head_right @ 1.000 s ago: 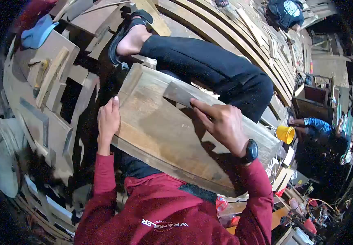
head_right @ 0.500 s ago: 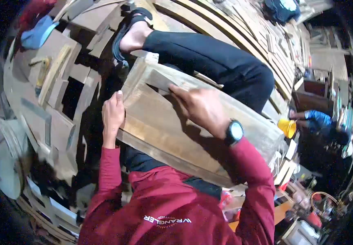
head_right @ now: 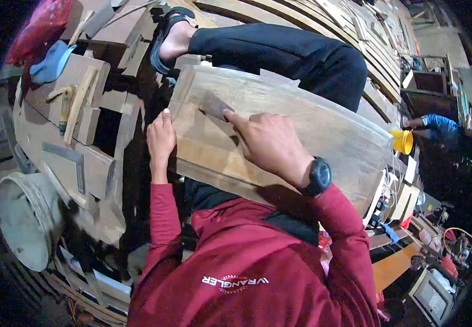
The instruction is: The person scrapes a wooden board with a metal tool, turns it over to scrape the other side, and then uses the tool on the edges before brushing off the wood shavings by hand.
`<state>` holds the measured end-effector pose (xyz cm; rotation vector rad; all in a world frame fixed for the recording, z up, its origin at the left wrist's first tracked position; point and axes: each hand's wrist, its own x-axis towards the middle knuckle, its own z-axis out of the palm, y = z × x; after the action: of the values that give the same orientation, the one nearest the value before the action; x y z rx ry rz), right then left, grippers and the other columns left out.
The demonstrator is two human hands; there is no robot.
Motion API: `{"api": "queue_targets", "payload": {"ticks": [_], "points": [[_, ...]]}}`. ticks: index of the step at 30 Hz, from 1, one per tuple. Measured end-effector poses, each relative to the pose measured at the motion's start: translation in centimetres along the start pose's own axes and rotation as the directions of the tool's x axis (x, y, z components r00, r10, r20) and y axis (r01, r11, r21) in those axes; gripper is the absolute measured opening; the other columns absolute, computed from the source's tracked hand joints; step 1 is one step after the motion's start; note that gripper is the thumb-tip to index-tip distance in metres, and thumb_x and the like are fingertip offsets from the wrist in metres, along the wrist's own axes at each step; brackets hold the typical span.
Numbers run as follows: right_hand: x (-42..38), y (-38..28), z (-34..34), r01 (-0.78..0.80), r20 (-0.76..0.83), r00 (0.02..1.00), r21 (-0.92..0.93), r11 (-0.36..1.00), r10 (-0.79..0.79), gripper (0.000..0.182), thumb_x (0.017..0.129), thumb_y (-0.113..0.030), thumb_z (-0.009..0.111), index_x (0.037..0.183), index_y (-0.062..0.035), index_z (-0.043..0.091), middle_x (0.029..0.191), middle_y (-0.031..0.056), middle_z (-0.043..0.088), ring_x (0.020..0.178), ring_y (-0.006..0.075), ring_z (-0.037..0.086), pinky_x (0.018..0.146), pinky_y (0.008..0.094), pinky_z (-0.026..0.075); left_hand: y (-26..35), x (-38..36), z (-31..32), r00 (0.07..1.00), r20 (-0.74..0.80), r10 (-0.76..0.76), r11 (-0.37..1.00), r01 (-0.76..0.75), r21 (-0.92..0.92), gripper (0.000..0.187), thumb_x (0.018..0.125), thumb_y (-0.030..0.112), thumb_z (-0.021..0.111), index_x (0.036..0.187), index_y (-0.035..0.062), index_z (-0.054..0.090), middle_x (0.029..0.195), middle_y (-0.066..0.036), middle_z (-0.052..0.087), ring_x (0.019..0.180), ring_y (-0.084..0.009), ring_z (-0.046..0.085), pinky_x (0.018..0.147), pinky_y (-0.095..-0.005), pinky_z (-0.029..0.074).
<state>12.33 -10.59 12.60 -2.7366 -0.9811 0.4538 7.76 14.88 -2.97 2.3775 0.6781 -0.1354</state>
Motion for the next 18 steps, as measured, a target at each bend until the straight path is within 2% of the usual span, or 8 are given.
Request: {"api": "queue_targets", "payload": {"ticks": [1,4,5,7,8,12,15,18], "points": [[-0.9,0.5,-0.5,0.029,-0.031,0.999,0.06,0.998,-0.027,0.042,0.091,-0.019,0.062,0.132,-0.012,0.062,0.077,0.0169,0.068,0.069,0.0367,0.068,0.062,0.0471,0.052,-0.3,0.1,0.1,1.0,0.003,-0.007,1.0,0.007,0.013,0.052,0.108,0.04,0.034,0.108,0.0018,0.069,0.101,-0.03,0.068,0.1,-0.0505,0.062,0.085,-0.0588,0.048],[-4.5,1.4,-2.7,-0.057,-0.147,0.984,0.261,0.964,0.099,0.033,0.09,-0.02,0.066,0.122,-0.0107,0.066,0.082,0.0165,0.071,0.071,0.0359,0.069,0.063,0.0444,0.053,-0.3,0.0,0.2,0.999,-0.032,-0.006,1.0,0.006,-0.003,0.053,0.108,0.042,0.033,0.109,0.002,0.069,0.103,-0.03,0.068,0.101,-0.0505,0.062,0.086,-0.0583,0.047],[-5.8,1.5,-3.7,-0.144,-0.107,0.976,0.35,0.926,0.192,0.025,0.087,-0.017,0.073,0.111,-0.0089,0.07,0.083,0.0153,0.072,0.067,0.0323,0.069,0.062,0.0382,0.053,0.0,-0.2,-0.2,0.999,0.012,-0.037,0.999,0.037,-0.004,0.054,0.108,0.043,0.033,0.112,0.0023,0.069,0.105,-0.029,0.068,0.103,-0.0503,0.062,0.088,-0.0575,0.047],[-8.4,2.0,-4.5,-0.215,-0.145,0.941,0.445,0.87,0.307,0.02,0.083,-0.011,0.077,0.102,-0.0078,0.073,0.079,0.0134,0.071,0.061,0.0252,0.067,0.06,0.0316,0.051,-0.2,-0.2,0.2,0.999,-0.037,-0.016,0.998,0.014,-0.062,0.055,0.108,0.043,0.033,0.114,0.0024,0.069,0.106,-0.029,0.068,0.105,-0.0502,0.061,0.09,-0.0567,0.047],[-9.7,2.7,-3.7,-0.24,-0.178,0.907,0.528,0.814,0.382,0.017,0.083,-0.008,0.078,0.099,-0.006,0.073,0.077,0.0086,0.072,0.061,0.0144,0.064,0.06,0.0261,0.048,-0.3,-0.2,0.2,1.0,-0.015,-0.015,0.999,0.014,-0.05,0.056,0.108,0.044,0.033,0.115,0.0021,0.069,0.107,-0.03,0.067,0.106,-0.0503,0.061,0.091,-0.0561,0.046],[-13.3,4.3,-1.4,-0.192,-0.33,0.725,0.745,0.638,0.604,0.012,0.085,-0.007,0.076,0.095,-0.0018,0.071,0.079,0.0016,0.068,0.071,0.0052,0.058,0.064,0.0225,0.045,-0.2,0.1,0.3,1.0,-0.017,0.014,0.998,-0.015,-0.056,0.054,0.107,0.042,0.035,0.115,-0.0002,0.068,0.105,-0.031,0.067,0.105,-0.0511,0.06,0.088,-0.0567,0.046],[-13.9,4.8,-1.3,-0.222,-0.453,0.602,0.696,0.682,0.658,0.006,0.088,-0.004,0.065,0.092,-0.0005,0.063,0.075,0.0013,0.063,0.07,0.0072,0.056,0.066,0.0248,0.045,0.2,0.2,0.2,1.0,-0.015,-0.008,0.999,0.008,-0.036,0.054,0.107,0.042,0.036,0.112,-0.0015,0.068,0.103,-0.032,0.067,0.104,-0.0518,0.06,0.087,-0.0568,0.045],[-13.5,6.8,-0.2,-0.124,-0.472,0.507,0.788,0.603,0.721,0.006,0.088,-0.005,0.062,0.093,-0.0009,0.061,0.073,0.0028,0.061,0.069,0.0088,0.055,0.065,0.0259,0.045,0.1,0.1,0.5,0.998,-0.058,0.039,0.998,-0.042,-0.052,0.054,0.107,0.042,0.037,0.109,-0.0027,0.068,0.1,-0.033,0.066,0.101,-0.0528,0.059,0.084,-0.0569,0.044]]}}
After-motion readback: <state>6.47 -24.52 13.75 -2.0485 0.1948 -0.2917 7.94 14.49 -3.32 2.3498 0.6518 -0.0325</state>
